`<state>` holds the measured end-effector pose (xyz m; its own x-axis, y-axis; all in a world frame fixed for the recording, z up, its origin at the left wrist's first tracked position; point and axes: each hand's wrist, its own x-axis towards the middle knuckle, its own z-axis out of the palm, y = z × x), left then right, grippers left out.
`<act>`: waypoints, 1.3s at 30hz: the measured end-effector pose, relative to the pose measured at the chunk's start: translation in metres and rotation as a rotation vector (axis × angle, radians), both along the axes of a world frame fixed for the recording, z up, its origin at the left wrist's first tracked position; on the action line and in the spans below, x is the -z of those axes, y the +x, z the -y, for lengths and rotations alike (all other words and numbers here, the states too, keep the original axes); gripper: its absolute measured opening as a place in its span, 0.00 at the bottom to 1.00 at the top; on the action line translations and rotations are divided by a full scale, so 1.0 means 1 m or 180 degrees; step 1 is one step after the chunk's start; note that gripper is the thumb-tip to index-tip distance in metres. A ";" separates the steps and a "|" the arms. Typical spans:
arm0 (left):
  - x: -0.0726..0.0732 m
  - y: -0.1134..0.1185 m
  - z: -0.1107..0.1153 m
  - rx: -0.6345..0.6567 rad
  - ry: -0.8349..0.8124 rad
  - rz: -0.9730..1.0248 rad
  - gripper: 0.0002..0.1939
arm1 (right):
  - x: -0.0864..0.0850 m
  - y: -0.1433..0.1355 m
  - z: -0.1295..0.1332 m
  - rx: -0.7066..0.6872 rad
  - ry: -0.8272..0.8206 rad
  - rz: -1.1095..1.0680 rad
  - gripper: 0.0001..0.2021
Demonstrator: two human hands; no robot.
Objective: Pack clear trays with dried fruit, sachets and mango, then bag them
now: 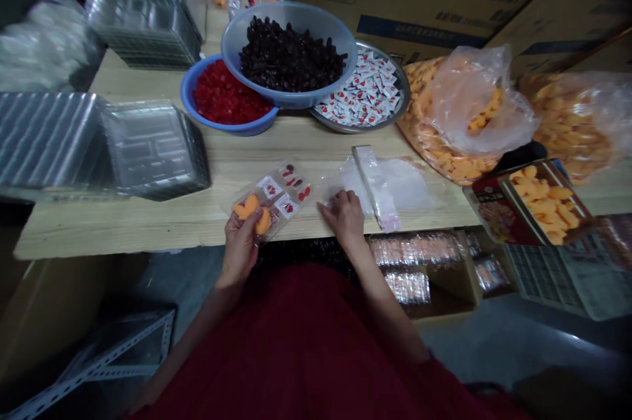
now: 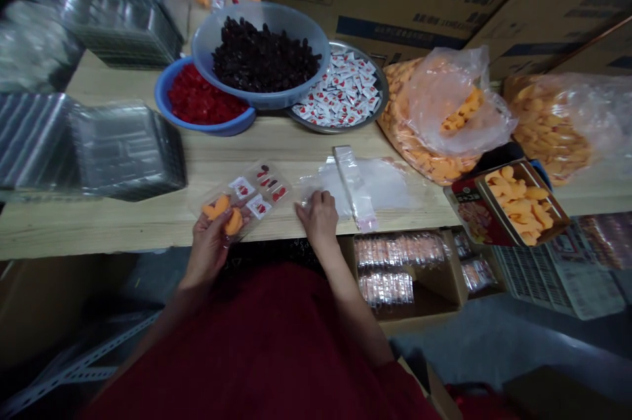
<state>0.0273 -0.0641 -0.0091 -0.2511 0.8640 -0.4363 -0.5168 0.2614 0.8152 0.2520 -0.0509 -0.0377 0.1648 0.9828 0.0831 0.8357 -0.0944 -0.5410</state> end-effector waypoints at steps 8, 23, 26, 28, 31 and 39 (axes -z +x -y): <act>0.003 -0.012 -0.005 -0.0006 0.0012 0.0044 0.27 | 0.000 0.008 -0.020 -0.0129 -0.0580 0.0168 0.08; 0.024 0.034 0.012 0.0035 0.0209 -0.0334 0.25 | 0.007 0.027 -0.021 0.0118 -0.0437 -0.1079 0.10; 0.026 0.032 0.021 0.0128 0.0188 -0.0518 0.24 | 0.006 0.023 -0.016 0.0215 -0.0319 -0.1144 0.09; 0.027 0.030 0.027 0.0242 0.0163 -0.0544 0.24 | 0.006 0.019 -0.013 0.0291 -0.0248 -0.1136 0.08; 0.029 0.030 0.034 0.0397 0.0053 -0.0576 0.24 | 0.006 0.013 -0.013 0.0325 -0.0060 -0.0922 0.06; 0.028 0.027 0.029 0.0648 -0.0227 -0.0196 0.29 | 0.011 0.011 -0.028 0.0211 -0.0069 -0.0913 0.04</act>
